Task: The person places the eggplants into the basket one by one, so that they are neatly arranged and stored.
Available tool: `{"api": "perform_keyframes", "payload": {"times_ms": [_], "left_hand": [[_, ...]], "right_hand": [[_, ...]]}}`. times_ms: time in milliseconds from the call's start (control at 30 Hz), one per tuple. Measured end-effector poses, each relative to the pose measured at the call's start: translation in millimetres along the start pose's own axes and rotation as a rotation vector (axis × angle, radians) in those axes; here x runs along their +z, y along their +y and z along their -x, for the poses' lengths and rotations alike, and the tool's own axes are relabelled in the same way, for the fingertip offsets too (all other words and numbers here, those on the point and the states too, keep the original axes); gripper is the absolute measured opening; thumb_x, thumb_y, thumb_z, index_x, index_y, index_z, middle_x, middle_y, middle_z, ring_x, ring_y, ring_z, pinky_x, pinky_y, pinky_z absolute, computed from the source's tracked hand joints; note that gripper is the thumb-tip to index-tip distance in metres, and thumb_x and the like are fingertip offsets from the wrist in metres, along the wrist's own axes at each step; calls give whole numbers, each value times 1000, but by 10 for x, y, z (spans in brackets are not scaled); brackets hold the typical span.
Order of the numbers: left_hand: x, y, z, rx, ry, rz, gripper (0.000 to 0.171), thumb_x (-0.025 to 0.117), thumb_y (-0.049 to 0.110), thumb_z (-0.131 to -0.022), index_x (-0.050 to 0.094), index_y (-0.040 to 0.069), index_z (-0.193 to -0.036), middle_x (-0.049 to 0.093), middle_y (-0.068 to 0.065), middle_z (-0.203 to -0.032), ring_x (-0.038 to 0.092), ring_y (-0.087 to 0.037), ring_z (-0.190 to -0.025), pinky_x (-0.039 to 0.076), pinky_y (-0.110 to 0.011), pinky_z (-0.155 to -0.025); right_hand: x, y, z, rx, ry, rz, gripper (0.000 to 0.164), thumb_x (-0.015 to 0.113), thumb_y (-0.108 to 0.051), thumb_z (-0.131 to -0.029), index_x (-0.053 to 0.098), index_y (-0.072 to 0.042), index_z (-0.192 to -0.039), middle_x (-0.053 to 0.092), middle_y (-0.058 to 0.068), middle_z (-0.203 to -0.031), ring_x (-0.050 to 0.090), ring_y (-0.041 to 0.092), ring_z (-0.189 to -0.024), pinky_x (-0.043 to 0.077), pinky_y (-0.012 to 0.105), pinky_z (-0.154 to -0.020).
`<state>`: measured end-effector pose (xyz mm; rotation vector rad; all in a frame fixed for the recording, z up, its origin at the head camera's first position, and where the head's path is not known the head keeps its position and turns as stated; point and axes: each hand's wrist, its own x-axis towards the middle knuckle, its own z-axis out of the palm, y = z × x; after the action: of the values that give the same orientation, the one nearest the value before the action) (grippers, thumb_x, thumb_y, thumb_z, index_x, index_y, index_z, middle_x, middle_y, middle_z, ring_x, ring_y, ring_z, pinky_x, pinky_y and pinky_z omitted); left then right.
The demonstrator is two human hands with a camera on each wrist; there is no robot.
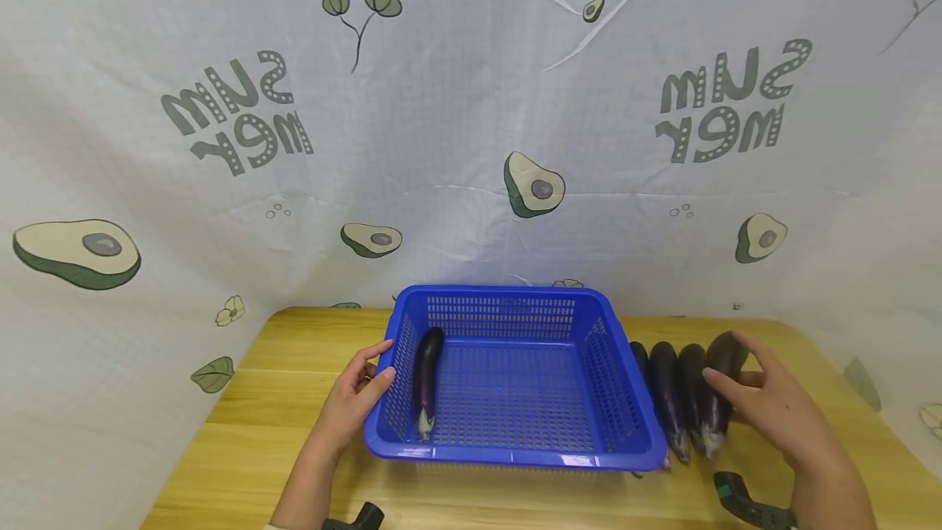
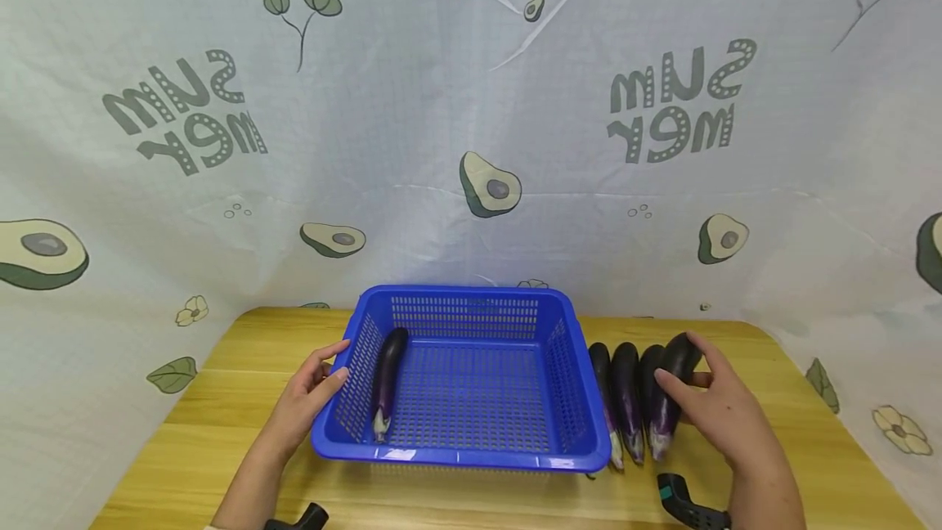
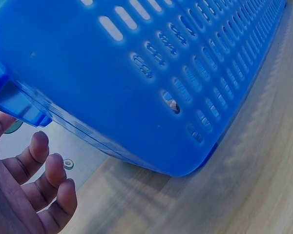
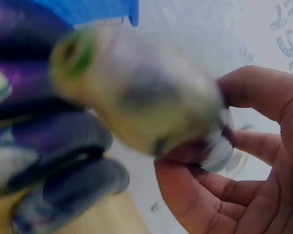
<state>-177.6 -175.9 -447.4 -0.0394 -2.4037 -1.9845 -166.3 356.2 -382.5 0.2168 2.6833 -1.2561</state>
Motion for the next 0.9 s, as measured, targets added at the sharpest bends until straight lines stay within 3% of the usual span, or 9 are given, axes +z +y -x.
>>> {"api": "perform_keyframes", "payload": {"times_ms": [233, 500, 667, 900], "left_hand": [[11, 5, 1, 8, -3, 2, 47, 64, 25, -99, 55, 23, -146, 58, -16, -104, 65, -24, -91, 63, -35, -79], [7, -3, 2, 14, 6, -11, 47, 64, 25, -99, 55, 24, -146, 59, -16, -104, 65, -24, -91, 62, -35, -79], [0, 4, 2, 12, 6, -5, 47, 63, 25, -100, 55, 24, -145, 58, -16, -104, 65, -24, -90, 62, -35, -79], [-1, 4, 16, 10, -1, -21, 49, 64, 27, -99, 54, 24, -146, 57, -14, -103, 64, -22, -90, 62, -34, -78]], "right_hand": [[84, -300, 39, -60, 44, 30, 98, 58, -51, -101, -8, -15, -164, 34, 49, -144, 75, 33, -92, 59, 53, -83], [241, -732, 62, -176, 51, 22, 95, 65, -47, -98, 4, -20, -166, 51, 40, -136, 74, 29, -89, 61, 50, -78], [338, -996, 39, -212, 36, -8, 93, 67, -44, -98, 8, -20, -166, 49, 40, -136, 74, 31, -93, 61, 49, -78], [485, -1275, -31, -223, 16, 46, 94, 69, -51, -94, 13, -24, -165, 53, 34, -134, 73, 32, -100, 61, 46, -76]]}}
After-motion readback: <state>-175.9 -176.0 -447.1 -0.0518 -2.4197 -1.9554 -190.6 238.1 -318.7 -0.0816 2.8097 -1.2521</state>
